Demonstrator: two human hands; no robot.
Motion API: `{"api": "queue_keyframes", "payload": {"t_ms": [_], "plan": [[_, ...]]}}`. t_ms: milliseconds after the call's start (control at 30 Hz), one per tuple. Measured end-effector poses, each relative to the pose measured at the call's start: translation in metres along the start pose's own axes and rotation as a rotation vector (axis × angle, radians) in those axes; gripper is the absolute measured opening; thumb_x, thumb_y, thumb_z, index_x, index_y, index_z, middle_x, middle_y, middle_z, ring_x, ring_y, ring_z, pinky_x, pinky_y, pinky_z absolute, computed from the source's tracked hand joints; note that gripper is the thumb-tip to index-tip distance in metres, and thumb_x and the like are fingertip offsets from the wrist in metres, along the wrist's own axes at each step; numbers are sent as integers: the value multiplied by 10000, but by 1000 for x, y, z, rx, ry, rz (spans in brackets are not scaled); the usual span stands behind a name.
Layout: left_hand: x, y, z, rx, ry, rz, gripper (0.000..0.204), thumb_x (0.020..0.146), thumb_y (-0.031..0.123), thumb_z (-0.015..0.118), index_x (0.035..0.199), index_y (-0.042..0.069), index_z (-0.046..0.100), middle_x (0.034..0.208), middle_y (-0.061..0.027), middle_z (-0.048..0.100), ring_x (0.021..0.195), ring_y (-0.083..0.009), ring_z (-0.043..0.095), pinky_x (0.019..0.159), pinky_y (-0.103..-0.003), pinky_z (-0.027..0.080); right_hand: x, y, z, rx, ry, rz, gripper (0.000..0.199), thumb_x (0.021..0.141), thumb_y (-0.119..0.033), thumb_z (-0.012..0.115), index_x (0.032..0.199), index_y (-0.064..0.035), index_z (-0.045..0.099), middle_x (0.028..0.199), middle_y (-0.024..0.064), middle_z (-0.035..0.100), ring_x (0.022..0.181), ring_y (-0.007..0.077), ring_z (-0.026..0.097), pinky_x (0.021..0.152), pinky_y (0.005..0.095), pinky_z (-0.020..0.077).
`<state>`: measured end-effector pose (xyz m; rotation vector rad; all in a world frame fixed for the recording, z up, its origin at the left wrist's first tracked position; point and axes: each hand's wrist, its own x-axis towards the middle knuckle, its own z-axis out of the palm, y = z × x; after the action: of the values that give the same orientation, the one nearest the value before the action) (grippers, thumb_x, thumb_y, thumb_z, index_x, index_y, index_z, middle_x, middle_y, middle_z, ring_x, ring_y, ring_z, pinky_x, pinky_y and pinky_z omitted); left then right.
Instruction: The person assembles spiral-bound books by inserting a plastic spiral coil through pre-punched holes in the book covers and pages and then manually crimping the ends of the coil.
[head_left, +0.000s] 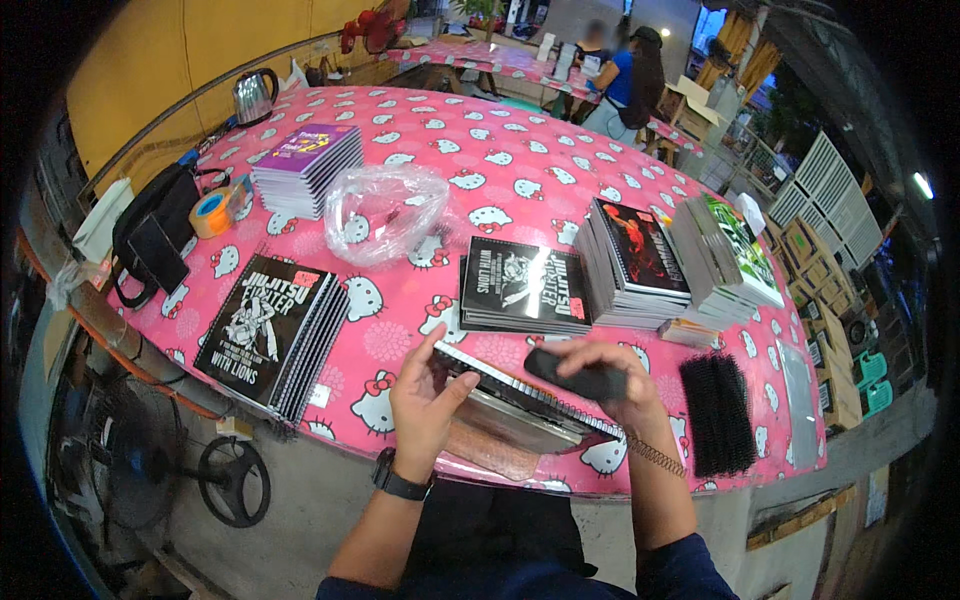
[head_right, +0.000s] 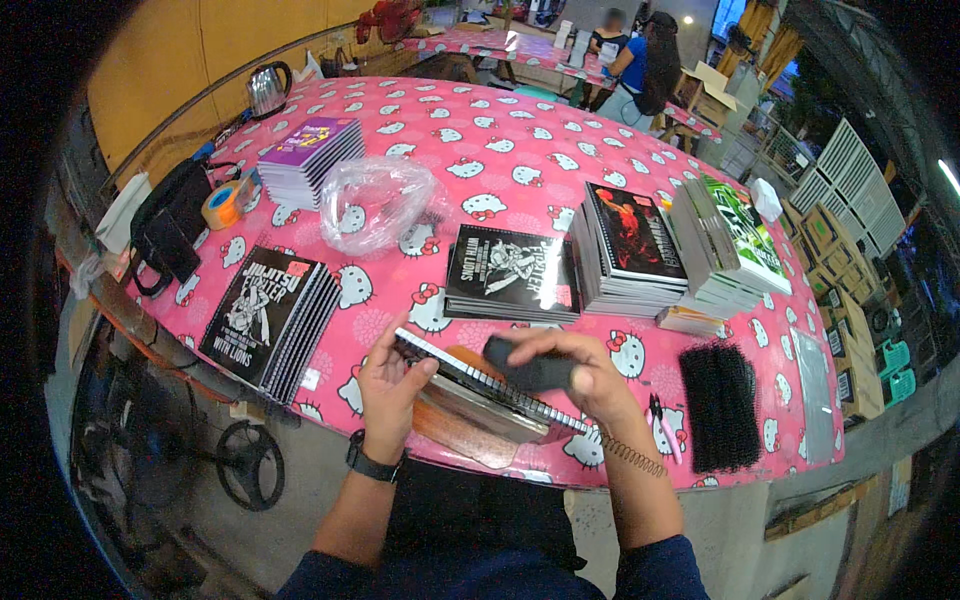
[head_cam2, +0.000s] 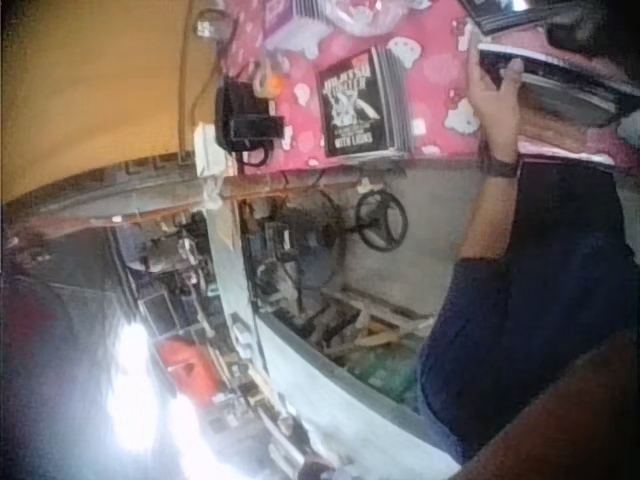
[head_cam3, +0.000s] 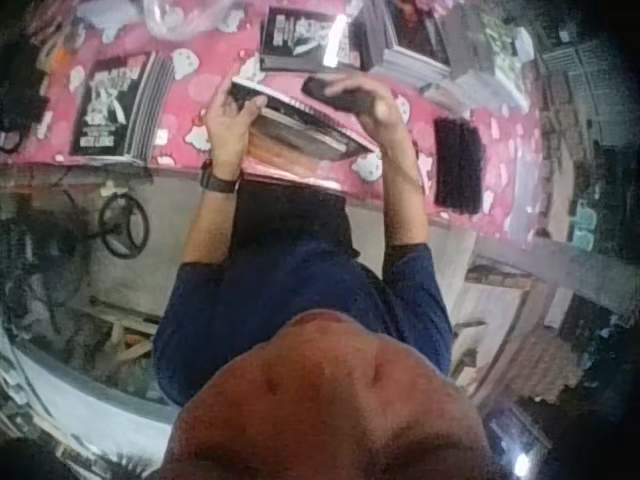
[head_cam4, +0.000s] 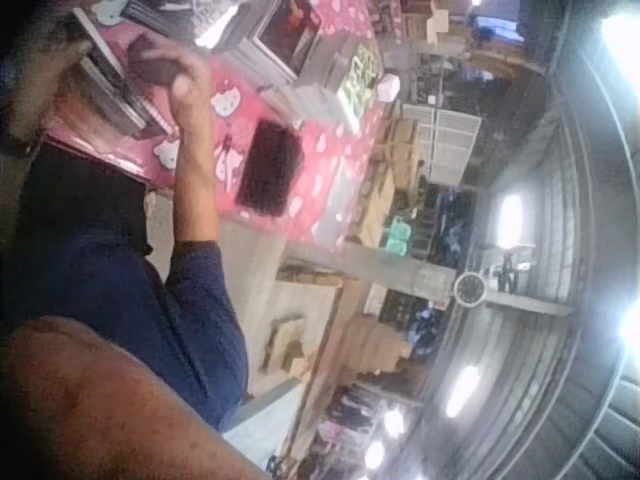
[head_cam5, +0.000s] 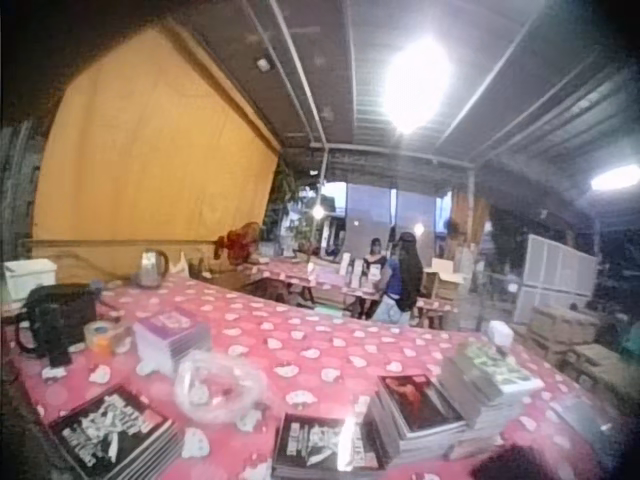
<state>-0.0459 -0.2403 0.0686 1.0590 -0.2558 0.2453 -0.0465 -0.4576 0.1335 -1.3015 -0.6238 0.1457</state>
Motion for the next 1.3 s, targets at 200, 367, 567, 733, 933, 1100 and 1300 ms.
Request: {"api": "queue_keyframes", "payload": {"t_ms": [200, 367, 567, 733, 933, 1100, 1300], "plan": [[0, -1, -10, 53, -25, -129, 525, 806, -39, 631, 1293, -54, 437, 1066, -29, 498, 1006, -116, 484, 919, -262, 372, 11, -2, -4, -102, -26, 76, 388, 744, -321, 673, 960, -1, 641, 1030, 103, 629, 1024, 248, 551, 907, 362, 400], [4, 2, -12, 80, -39, -94, 456, 865, 61, 600, 1281, -55, 453, 1045, -24, 491, 972, -96, 464, 887, -236, 359, 27, 5, -6, -482, 84, 258, 410, 756, -327, 675, 970, 20, 633, 1035, 120, 634, 1063, 271, 546, 949, 383, 376], [2, 2, -10, 64, -57, -109, 452, 860, 40, 600, 1286, -26, 465, 987, -6, 474, 936, -85, 457, 865, -224, 359, 31, 14, -4, -494, -11, 274, 402, 785, -316, 631, 1023, 7, 623, 1129, 147, 597, 1100, 234, 516, 960, 359, 370], [8, 1, -8, 44, -51, -85, 443, 859, 50, 605, 1279, -16, 479, 980, -2, 465, 915, -80, 452, 835, -217, 363, 43, 13, 10, -579, 0, 327, 463, 775, -355, 635, 1044, 21, 611, 1184, 165, 563, 1115, 231, 508, 969, 356, 361], [5, -1, -10, 63, -81, -67, 443, 856, 47, 609, 1278, -7, 486, 973, -1, 466, 902, -85, 454, 823, -216, 368, 49, 22, 4, -535, -51, 370, 463, 811, -358, 620, 1074, 22, 599, 1119, 116, 577, 1030, 177, 525, 919, 314, 385], [7, 1, -9, 103, -81, -46, 429, 864, 51, 596, 1276, -3, 489, 957, 8, 458, 867, -77, 447, 780, -206, 370, 44, 27, 9, -202, -107, 221, 420, 848, -312, 590, 1105, 20, 580, 1067, 84, 592, 1006, 160, 527, 898, 303, 401], [7, 17, -21, 309, -155, -38, 324, 890, 143, 580, 1189, 18, 577, 857, 18, 491, 773, -72, 450, 700, -210, 368, -30, 48, -39, -902, 401, 14, 453, 688, -293, 743, 1017, -20, 594, 1128, 150, 575, 1029, 269, 541, 911, 351, 405]]}}
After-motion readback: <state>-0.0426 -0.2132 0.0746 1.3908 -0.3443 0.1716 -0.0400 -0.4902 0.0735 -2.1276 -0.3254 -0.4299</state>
